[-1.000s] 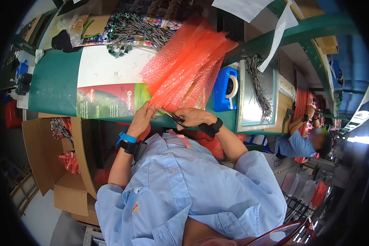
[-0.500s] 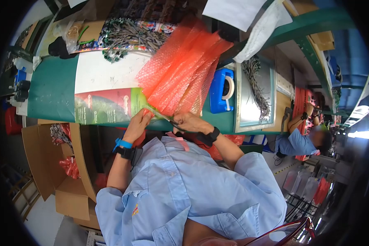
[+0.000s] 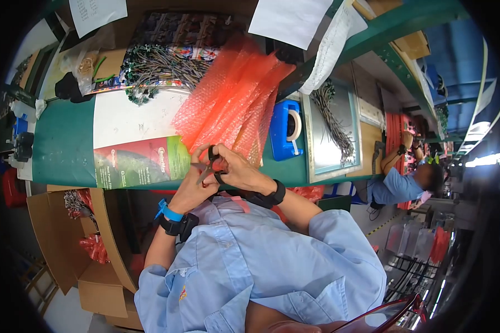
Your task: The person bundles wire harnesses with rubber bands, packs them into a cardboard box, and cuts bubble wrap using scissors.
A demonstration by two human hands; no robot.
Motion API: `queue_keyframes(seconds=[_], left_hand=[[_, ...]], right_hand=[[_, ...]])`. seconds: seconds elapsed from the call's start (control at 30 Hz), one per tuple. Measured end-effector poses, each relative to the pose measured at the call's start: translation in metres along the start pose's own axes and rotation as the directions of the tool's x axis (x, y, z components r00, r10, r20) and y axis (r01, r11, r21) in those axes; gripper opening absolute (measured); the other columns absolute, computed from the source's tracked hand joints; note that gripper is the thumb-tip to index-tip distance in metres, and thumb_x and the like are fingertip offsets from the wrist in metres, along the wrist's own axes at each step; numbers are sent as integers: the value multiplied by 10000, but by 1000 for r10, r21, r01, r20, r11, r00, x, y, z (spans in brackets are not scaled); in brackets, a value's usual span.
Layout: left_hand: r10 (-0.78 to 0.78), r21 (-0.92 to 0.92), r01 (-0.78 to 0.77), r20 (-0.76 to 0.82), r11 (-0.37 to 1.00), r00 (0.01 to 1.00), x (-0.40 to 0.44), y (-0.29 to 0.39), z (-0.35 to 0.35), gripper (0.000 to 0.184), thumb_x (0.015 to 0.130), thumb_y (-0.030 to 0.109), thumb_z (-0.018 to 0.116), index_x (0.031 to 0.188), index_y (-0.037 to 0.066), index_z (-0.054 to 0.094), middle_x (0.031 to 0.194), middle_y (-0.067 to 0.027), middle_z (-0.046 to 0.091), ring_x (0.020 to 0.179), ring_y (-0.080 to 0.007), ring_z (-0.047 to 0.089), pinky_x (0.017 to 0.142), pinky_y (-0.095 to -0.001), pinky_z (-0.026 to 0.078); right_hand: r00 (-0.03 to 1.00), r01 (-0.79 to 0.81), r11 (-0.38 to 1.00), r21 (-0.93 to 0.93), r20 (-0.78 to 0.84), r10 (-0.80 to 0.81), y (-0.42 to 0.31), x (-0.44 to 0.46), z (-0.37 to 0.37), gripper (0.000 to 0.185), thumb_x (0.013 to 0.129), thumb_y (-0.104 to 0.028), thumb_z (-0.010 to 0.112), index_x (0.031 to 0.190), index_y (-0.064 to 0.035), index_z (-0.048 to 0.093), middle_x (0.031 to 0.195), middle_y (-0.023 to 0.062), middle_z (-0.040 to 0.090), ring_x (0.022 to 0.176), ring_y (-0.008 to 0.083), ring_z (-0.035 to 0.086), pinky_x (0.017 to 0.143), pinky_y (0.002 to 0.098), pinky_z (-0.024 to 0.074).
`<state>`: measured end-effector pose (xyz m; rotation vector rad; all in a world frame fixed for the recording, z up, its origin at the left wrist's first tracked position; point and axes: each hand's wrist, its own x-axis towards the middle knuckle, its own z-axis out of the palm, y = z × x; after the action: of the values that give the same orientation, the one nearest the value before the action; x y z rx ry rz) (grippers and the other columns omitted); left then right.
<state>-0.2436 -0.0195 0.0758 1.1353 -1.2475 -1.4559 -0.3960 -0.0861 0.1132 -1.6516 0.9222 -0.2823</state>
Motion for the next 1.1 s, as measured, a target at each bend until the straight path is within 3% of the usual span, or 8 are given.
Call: queue_keyframes(seconds=[0.17, 0.27, 0.4, 0.5, 0.7, 0.87, 0.93, 1.1], left_hand=[[223, 375, -269, 163, 887, 961, 6, -30, -6, 717, 763, -3, 604, 1372, 36, 229, 1132, -139, 529, 835, -131, 585, 727, -259, 483], [-321, -93, 327, 73, 941, 944, 5, -17, -5, 417, 832, 114, 651, 1164, -65, 475, 806, -84, 620, 622, -128, 598, 638, -263, 495], [-319, -169, 365, 249, 916, 915, 6, -30, -22, 283, 848, 121, 632, 1036, -67, 538, 685, -58, 617, 652, -129, 614, 655, -264, 488], [-376, -87, 424, 328, 901, 867, 2, -31, -30, 236, 874, 148, 601, 1014, -35, 549, 659, -52, 618, 659, -125, 620, 678, -273, 482], [-274, -246, 371, 352, 895, 895, 6, -21, -25, 229, 900, 219, 570, 912, -10, 581, 605, -38, 594, 640, -116, 605, 675, -276, 473], [-365, -81, 356, -178, 931, 914, 14, -83, -35, 385, 936, 355, 487, 950, -22, 559, 602, -56, 548, 558, -137, 541, 546, -305, 424], [-326, -14, 332, -240, 943, 914, 14, -103, -36, 405, 936, 372, 482, 954, -25, 559, 604, -69, 540, 550, -150, 539, 528, -305, 412], [-326, 128, 379, -311, 916, 893, 18, -108, -36, 418, 937, 391, 479, 936, -20, 557, 610, -102, 524, 526, -182, 536, 511, -289, 406]], right_hand=[[979, 185, 868, 461, -6, -206, 25, 15, 4, 259, 759, 96, 630, 913, -20, 456, 932, 44, 523, 856, 94, 513, 717, 252, 462], [961, 272, 881, 387, -152, -230, 31, 42, -38, 271, 747, 115, 635, 901, -36, 471, 840, 2, 493, 801, 81, 504, 667, 260, 460], [850, 232, 967, 103, -505, -150, 41, 98, -136, 185, 747, 93, 564, 892, -14, 526, 800, 47, 575, 713, 143, 568, 609, 274, 456], [516, -93, 793, -602, -710, -479, 71, 142, -202, 206, 719, -143, 697, 836, -16, 585, 784, 156, 638, 712, 285, 637, 617, 363, 475], [263, -403, 887, -227, -957, -125, 75, 188, -234, 306, 712, -234, 674, 932, -23, 651, 916, 224, 653, 904, 393, 621, 794, 423, 493], [211, -399, 884, -244, -962, -171, 216, 225, -293, 231, 733, -213, 658, 811, 5, 669, 794, 217, 665, 838, 380, 651, 753, 414, 520], [204, -231, 970, 70, -972, 118, 216, 244, -256, 121, 751, -54, 598, 642, -5, 615, 644, 97, 625, 581, 182, 640, 453, 344, 482], [398, 233, 913, 334, -890, 224, 254, 245, -253, 124, 741, -67, 642, 639, -51, 573, 562, 36, 551, 385, 146, 470, 360, 303, 348]])
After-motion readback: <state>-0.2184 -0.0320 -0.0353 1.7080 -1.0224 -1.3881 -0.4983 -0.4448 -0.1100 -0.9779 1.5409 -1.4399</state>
